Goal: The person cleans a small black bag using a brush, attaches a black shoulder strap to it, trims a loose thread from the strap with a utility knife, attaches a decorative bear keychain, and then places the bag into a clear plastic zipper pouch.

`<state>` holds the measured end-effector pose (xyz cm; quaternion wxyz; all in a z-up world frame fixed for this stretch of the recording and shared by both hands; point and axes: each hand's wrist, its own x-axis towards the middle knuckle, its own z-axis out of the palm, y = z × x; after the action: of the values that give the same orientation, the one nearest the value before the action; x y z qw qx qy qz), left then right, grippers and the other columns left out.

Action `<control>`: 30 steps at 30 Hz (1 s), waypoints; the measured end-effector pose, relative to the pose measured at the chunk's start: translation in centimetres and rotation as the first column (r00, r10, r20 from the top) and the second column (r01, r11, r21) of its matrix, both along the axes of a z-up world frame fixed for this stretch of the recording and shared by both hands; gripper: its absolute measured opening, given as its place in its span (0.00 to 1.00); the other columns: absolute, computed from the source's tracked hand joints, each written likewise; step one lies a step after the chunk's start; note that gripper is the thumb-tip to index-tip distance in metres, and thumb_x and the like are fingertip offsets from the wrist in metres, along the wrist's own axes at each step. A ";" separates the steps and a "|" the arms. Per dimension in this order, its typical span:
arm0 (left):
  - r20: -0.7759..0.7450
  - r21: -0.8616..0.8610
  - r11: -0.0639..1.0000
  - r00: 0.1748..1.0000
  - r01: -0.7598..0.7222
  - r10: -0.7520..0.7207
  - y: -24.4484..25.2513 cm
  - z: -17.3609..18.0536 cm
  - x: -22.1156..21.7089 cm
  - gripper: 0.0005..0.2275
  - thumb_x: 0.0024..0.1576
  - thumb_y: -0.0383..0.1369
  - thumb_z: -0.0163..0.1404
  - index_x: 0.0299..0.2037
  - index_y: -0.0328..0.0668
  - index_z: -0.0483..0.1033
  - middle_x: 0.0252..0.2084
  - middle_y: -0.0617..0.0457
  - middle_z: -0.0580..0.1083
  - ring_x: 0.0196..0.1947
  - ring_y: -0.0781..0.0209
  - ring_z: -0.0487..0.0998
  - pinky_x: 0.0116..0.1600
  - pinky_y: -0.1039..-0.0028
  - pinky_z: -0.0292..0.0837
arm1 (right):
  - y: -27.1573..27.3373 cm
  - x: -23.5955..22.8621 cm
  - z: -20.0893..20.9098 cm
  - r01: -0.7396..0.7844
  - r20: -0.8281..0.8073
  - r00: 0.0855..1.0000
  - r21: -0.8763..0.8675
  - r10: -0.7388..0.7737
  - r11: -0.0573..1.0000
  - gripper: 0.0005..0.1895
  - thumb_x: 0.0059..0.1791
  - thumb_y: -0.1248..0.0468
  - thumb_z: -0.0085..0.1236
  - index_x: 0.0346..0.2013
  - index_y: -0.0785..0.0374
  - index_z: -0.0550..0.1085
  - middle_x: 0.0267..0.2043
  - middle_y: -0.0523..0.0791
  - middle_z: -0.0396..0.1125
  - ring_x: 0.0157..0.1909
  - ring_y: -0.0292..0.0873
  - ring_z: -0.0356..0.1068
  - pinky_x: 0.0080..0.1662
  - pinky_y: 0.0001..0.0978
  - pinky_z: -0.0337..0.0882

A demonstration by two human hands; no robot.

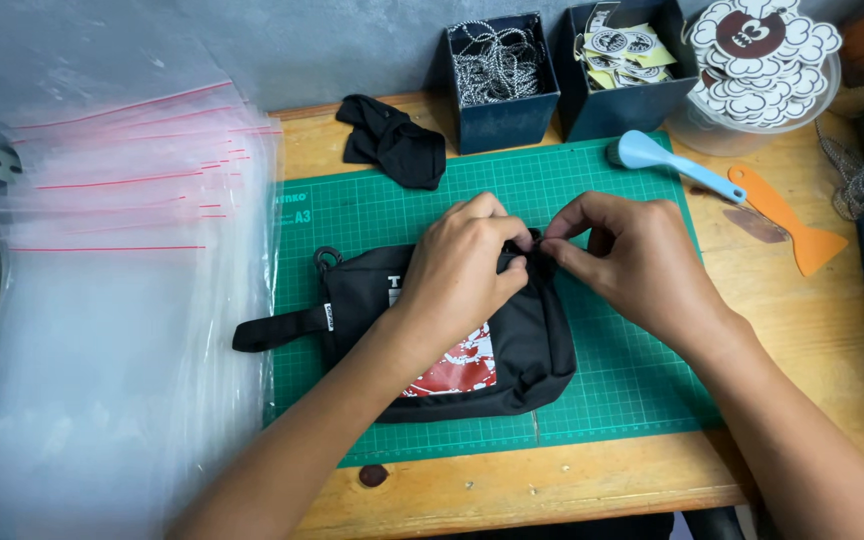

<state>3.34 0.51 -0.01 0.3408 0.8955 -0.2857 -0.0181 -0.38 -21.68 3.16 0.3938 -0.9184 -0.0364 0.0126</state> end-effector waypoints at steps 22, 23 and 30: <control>-0.012 -0.070 0.994 0.997 -0.083 0.082 -0.1 -0.8 -0.9 0.03 0.60 0.37 0.60 0.42 0.59 0.84 0.46 0.59 0.74 0.56 0.44 0.81 0.59 0.46 0.76 | 0.6 0.0 -0.1 0.008 0.017 1.000 0.099 -0.009 0.995 0.09 0.54 0.71 0.69 0.45 0.54 0.88 0.22 0.44 0.73 0.21 0.37 0.60 0.30 0.32 0.62; -0.023 -0.079 0.994 0.997 -0.080 0.078 0.0 -0.9 -0.9 0.03 0.60 0.37 0.60 0.42 0.59 0.84 0.46 0.59 0.74 0.56 0.44 0.81 0.59 0.47 0.76 | 0.8 -0.1 0.3 -0.053 0.070 0.996 0.071 0.048 0.996 0.10 0.52 0.73 0.69 0.45 0.57 0.87 0.29 0.47 0.77 0.21 0.41 0.63 0.30 0.35 0.64; -0.007 -0.101 0.990 0.995 -0.098 0.098 -0.3 -1.4 -0.6 0.03 0.60 0.38 0.61 0.42 0.60 0.86 0.46 0.59 0.78 0.52 0.48 0.83 0.51 0.50 0.67 | 0.1 -0.8 2.0 -0.317 0.148 0.924 -0.221 0.353 0.922 0.10 0.53 0.67 0.71 0.50 0.55 0.85 0.50 0.38 0.81 0.37 0.42 0.79 0.42 0.36 0.72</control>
<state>2.73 0.22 -1.44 0.3864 0.8901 -0.2415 0.0121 -1.22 -21.55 5.11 0.2899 -0.9293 -0.2287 -0.0020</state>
